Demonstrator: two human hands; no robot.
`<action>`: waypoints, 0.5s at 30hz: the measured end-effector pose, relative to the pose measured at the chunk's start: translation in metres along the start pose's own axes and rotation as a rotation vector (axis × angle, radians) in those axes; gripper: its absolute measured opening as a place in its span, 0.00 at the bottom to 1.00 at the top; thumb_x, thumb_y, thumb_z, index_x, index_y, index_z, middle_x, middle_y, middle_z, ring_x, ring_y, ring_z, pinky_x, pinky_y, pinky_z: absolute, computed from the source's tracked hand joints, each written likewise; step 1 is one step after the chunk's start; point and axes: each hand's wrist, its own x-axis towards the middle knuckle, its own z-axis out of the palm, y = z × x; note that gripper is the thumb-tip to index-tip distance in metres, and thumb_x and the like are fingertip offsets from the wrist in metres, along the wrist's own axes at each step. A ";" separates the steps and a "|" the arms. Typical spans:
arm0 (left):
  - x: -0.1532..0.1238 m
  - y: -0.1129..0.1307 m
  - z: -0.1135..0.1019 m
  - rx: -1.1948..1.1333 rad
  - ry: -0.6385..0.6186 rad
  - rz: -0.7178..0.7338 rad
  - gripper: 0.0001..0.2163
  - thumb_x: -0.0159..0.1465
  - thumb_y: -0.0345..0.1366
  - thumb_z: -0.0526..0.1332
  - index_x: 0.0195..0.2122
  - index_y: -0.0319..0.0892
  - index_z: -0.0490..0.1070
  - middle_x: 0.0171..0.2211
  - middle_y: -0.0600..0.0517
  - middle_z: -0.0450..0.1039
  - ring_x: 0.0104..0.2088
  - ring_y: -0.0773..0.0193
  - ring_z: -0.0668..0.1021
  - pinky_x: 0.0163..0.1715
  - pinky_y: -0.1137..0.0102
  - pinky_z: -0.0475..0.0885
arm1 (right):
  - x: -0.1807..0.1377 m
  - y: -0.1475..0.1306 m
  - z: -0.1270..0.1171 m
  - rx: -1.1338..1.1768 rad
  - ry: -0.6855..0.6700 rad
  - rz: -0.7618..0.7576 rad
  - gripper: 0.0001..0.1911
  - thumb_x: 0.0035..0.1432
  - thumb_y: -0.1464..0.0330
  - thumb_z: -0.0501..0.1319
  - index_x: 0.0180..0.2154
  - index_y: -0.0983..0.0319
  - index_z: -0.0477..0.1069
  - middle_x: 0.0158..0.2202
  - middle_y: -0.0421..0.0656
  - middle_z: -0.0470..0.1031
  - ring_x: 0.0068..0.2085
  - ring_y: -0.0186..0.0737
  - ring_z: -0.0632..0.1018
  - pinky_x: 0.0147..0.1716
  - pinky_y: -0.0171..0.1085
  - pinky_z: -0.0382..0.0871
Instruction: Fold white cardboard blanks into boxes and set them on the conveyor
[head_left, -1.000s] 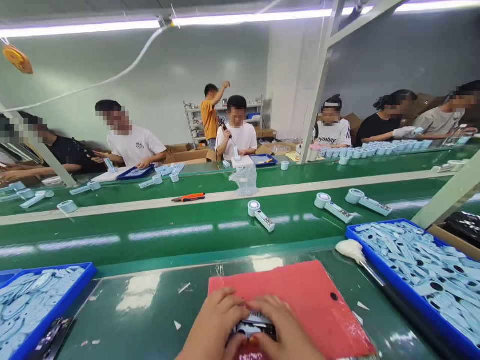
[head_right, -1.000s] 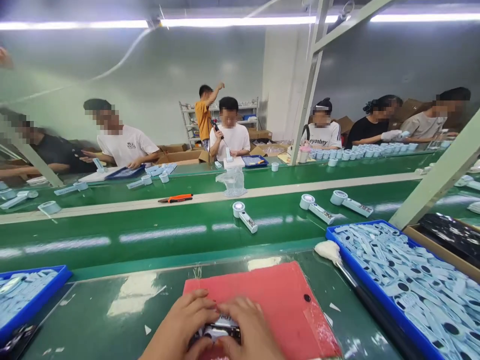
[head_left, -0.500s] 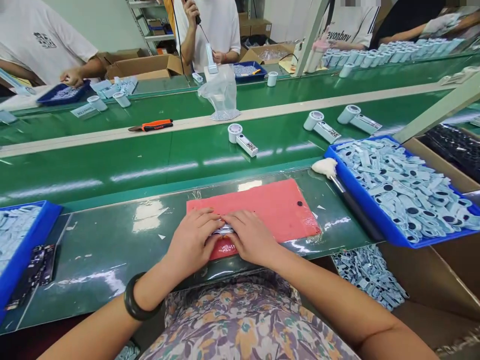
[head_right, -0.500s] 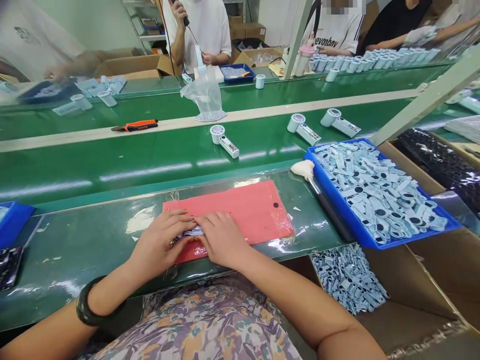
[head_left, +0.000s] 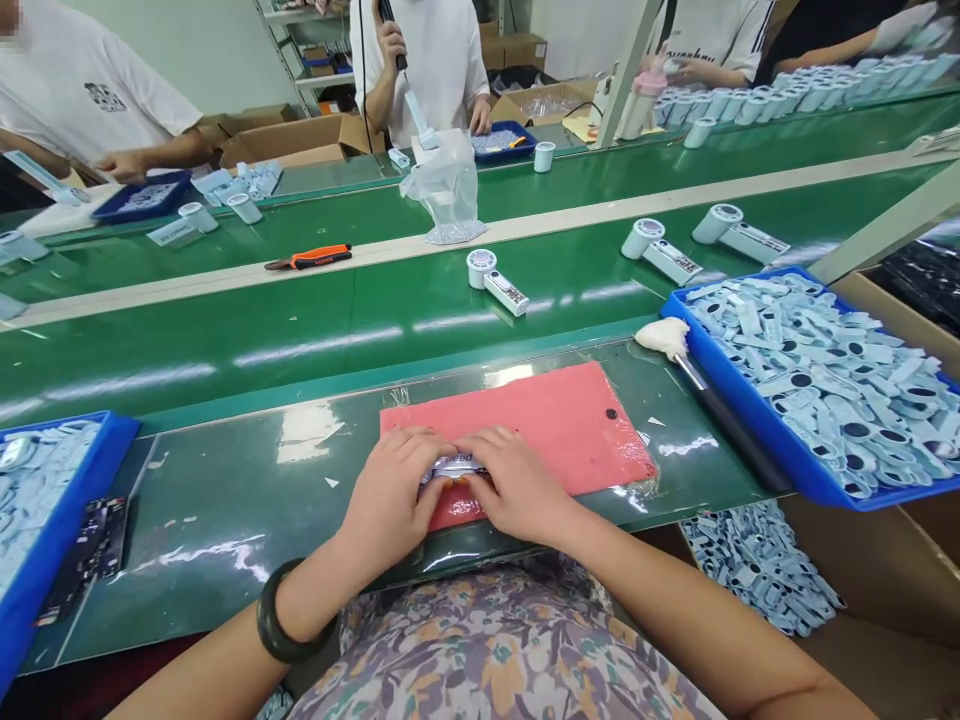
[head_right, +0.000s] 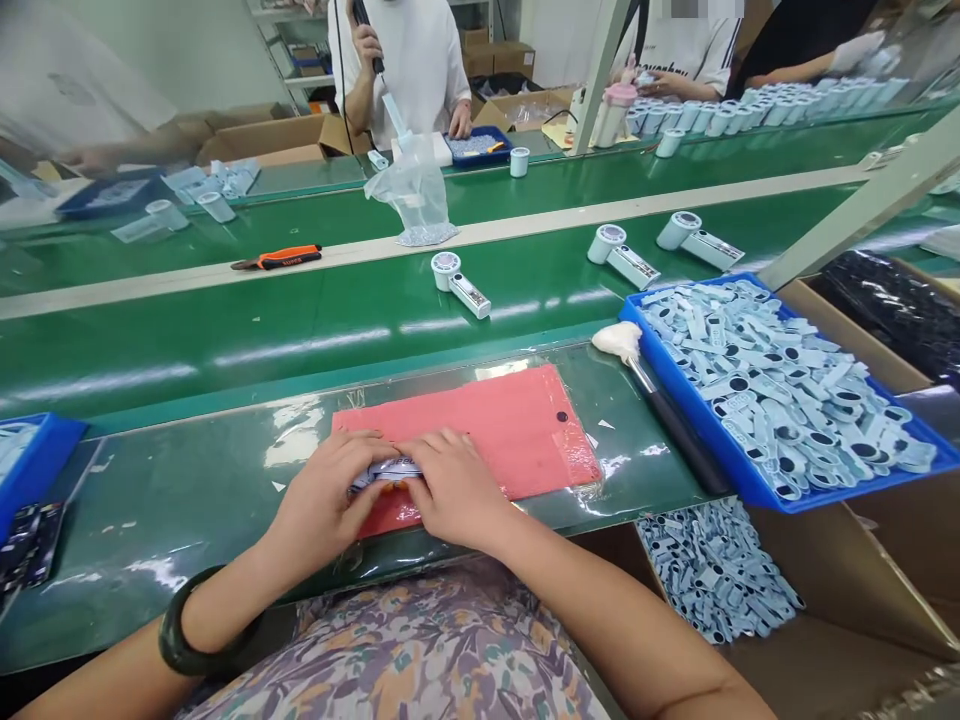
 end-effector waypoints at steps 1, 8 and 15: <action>-0.001 0.001 0.001 0.008 -0.008 0.002 0.10 0.71 0.31 0.55 0.51 0.42 0.73 0.47 0.46 0.80 0.53 0.52 0.77 0.56 0.53 0.72 | 0.000 0.000 0.001 0.004 0.003 0.001 0.18 0.66 0.74 0.57 0.56 0.63 0.72 0.53 0.50 0.77 0.52 0.50 0.73 0.54 0.51 0.69; 0.005 -0.005 -0.006 0.352 0.017 0.185 0.11 0.64 0.27 0.60 0.47 0.43 0.73 0.45 0.46 0.78 0.48 0.49 0.77 0.53 0.52 0.71 | -0.012 0.007 0.002 0.117 0.158 -0.023 0.26 0.65 0.70 0.59 0.64 0.61 0.66 0.63 0.51 0.71 0.63 0.50 0.71 0.64 0.55 0.66; 0.102 -0.118 -0.069 0.564 0.242 0.334 0.12 0.69 0.30 0.53 0.45 0.42 0.76 0.52 0.48 0.77 0.62 0.40 0.72 0.60 0.38 0.65 | -0.048 0.036 -0.044 -0.179 0.492 0.120 0.21 0.68 0.69 0.58 0.60 0.61 0.71 0.60 0.51 0.74 0.60 0.50 0.74 0.61 0.51 0.70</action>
